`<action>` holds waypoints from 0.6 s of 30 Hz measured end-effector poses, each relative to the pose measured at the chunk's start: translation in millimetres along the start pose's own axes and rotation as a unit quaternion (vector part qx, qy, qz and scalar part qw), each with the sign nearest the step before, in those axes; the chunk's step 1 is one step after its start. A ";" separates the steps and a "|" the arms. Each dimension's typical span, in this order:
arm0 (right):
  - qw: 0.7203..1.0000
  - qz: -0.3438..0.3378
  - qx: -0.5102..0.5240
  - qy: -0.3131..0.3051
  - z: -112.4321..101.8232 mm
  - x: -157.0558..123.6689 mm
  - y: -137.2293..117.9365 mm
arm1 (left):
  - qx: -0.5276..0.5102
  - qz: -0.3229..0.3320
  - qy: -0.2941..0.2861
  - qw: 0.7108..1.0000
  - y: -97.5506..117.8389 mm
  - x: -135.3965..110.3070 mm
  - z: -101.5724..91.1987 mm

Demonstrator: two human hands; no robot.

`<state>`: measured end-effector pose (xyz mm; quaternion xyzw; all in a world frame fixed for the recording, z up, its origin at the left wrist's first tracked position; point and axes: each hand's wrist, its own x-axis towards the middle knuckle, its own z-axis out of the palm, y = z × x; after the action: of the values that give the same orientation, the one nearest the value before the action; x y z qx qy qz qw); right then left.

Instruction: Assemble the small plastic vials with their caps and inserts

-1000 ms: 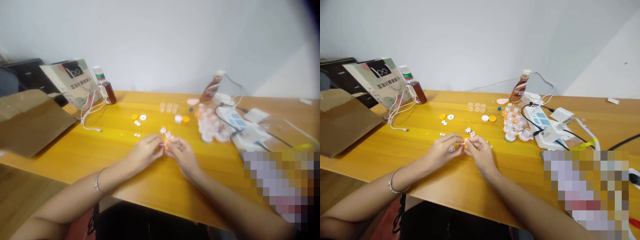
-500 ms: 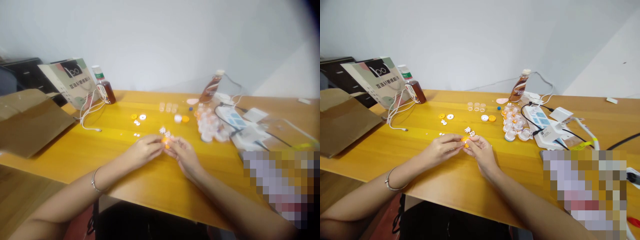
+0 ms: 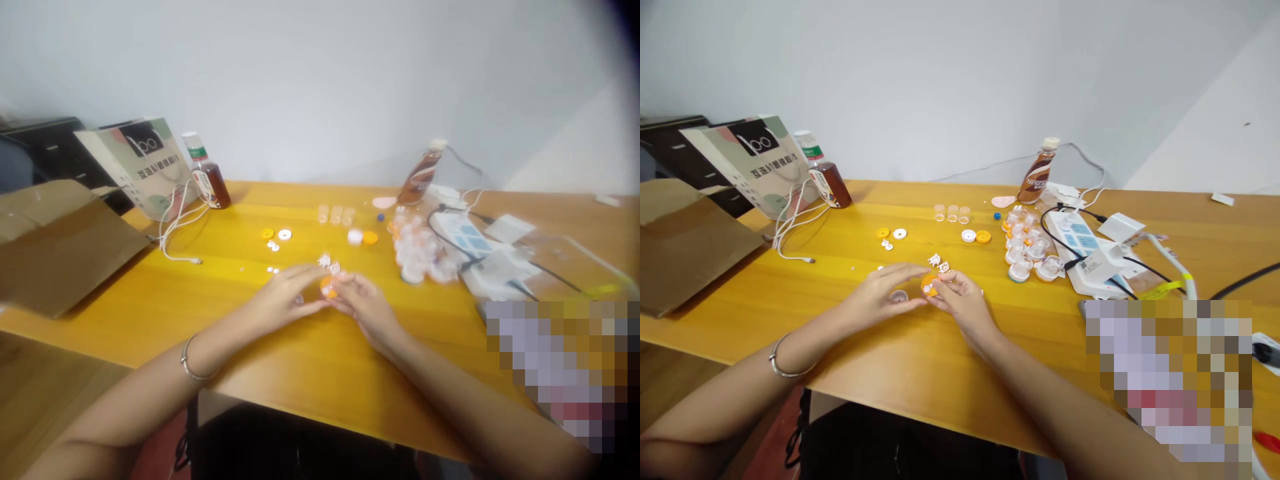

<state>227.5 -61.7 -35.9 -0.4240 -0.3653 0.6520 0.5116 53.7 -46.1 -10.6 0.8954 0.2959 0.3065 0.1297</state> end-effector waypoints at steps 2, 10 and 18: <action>1.000 0.010 0.003 -0.020 -0.2 0.1 0.7 | 0.001 0.003 0.006 1.000 -0.8 0.1 2.6; 0.995 -0.019 -0.016 -0.101 -3.4 1.3 0.7 | -0.022 -0.026 0.036 0.999 -4.1 -0.9 3.3; 0.995 -0.036 -0.075 -0.054 -7.1 6.4 1.2 | 0.022 -0.085 -0.155 0.984 -12.3 -5.1 -32.9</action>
<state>232.8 -55.3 -40.8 -0.4121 -0.4549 0.6261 0.4809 24.3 -37.9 7.5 0.9062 0.3543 0.1455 0.1794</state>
